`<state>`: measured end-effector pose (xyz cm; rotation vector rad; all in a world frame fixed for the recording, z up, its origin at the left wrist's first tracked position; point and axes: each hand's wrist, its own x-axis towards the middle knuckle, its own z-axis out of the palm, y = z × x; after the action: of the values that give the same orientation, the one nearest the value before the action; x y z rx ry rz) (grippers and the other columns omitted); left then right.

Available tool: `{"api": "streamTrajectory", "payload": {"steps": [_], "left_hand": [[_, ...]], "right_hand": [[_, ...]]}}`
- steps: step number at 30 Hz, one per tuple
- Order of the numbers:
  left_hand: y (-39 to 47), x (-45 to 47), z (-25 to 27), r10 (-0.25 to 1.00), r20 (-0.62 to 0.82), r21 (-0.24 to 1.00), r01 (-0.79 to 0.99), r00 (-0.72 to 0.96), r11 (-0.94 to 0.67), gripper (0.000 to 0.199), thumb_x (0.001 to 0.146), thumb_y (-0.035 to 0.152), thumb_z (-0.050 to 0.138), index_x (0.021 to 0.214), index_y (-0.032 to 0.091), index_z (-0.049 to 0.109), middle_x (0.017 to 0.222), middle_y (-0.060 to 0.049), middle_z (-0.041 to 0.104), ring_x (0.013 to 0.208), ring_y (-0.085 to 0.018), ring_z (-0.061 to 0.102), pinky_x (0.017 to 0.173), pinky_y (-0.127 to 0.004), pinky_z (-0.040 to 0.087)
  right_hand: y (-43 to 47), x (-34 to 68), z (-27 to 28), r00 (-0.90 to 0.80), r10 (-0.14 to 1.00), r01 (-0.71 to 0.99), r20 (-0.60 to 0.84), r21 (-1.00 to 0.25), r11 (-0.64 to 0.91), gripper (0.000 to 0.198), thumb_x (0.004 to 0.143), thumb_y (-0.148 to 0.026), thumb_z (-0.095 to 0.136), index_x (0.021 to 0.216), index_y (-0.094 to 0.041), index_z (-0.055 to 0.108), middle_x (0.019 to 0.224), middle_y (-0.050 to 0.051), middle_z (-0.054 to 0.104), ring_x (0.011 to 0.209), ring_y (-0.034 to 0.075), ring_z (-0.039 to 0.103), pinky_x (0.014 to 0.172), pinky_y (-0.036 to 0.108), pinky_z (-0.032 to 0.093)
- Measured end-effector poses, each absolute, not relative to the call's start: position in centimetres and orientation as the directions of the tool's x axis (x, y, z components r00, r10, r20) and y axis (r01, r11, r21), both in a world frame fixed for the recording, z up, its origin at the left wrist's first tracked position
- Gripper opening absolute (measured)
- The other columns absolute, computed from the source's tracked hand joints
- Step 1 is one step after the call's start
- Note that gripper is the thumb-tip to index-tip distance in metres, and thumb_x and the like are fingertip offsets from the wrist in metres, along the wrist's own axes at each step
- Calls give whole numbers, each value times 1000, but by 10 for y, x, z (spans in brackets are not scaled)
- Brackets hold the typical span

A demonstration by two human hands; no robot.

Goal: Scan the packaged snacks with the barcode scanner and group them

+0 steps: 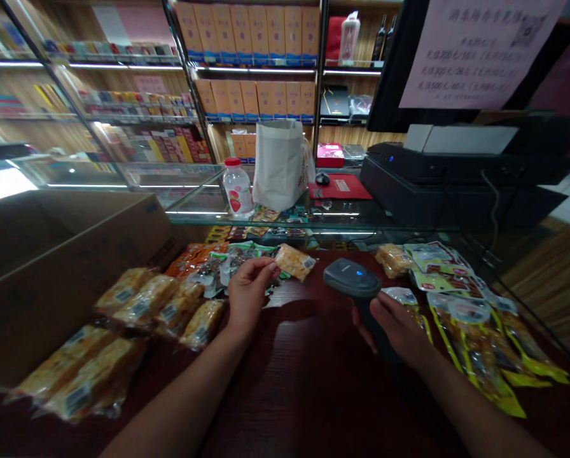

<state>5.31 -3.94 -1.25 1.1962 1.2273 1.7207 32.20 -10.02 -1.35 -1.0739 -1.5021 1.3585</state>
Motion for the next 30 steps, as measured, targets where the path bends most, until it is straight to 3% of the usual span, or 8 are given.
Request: {"api": "streamTrajectory", "payload": {"steps": [9, 13, 24, 30], "left_hand": [[-35, 49, -17, 826, 478, 874, 254, -298, -414, 16, 79, 34, 70, 81, 19, 73, 87, -4, 71, 84, -18, 66, 77, -30, 54], [-36, 50, -16, 818, 494, 865, 261, -295, -428, 13, 79, 31, 68, 80, 18, 71, 85, -3, 70, 80, -17, 65, 75, -29, 53], [-43, 47, -14, 778, 580, 799, 351, -241, -487, 6, 80, 23, 66, 82, 19, 70, 88, -4, 70, 86, -18, 64, 80, -29, 51], [-50, 48, -6, 810, 547, 823, 312, -212, -475, 6, 78, 21, 65, 79, 18, 70, 81, -2, 67, 73, -15, 62, 69, -26, 50]], "right_hand": [[-103, 325, -8, -327, 944, 48, 42, -997, 61, 50, 89, -69, 51, 81, -21, 60, 55, -1, 57, 41, 12, 50, 39, 23, 38], [-103, 325, -8, -314, 948, 20, 52, -998, 61, 48, 89, -67, 53, 81, -20, 60, 67, 1, 63, 43, 11, 51, 39, 22, 41], [-103, 330, -11, -338, 941, 45, 18, -998, 36, 50, 84, -70, 57, 93, -21, 63, 73, 4, 64, 44, 13, 54, 36, 25, 45], [-101, 334, -16, -347, 938, 54, -8, -998, 12, 47, 86, -68, 55, 97, -22, 63, 72, 3, 65, 45, 15, 55, 37, 27, 47]]}}
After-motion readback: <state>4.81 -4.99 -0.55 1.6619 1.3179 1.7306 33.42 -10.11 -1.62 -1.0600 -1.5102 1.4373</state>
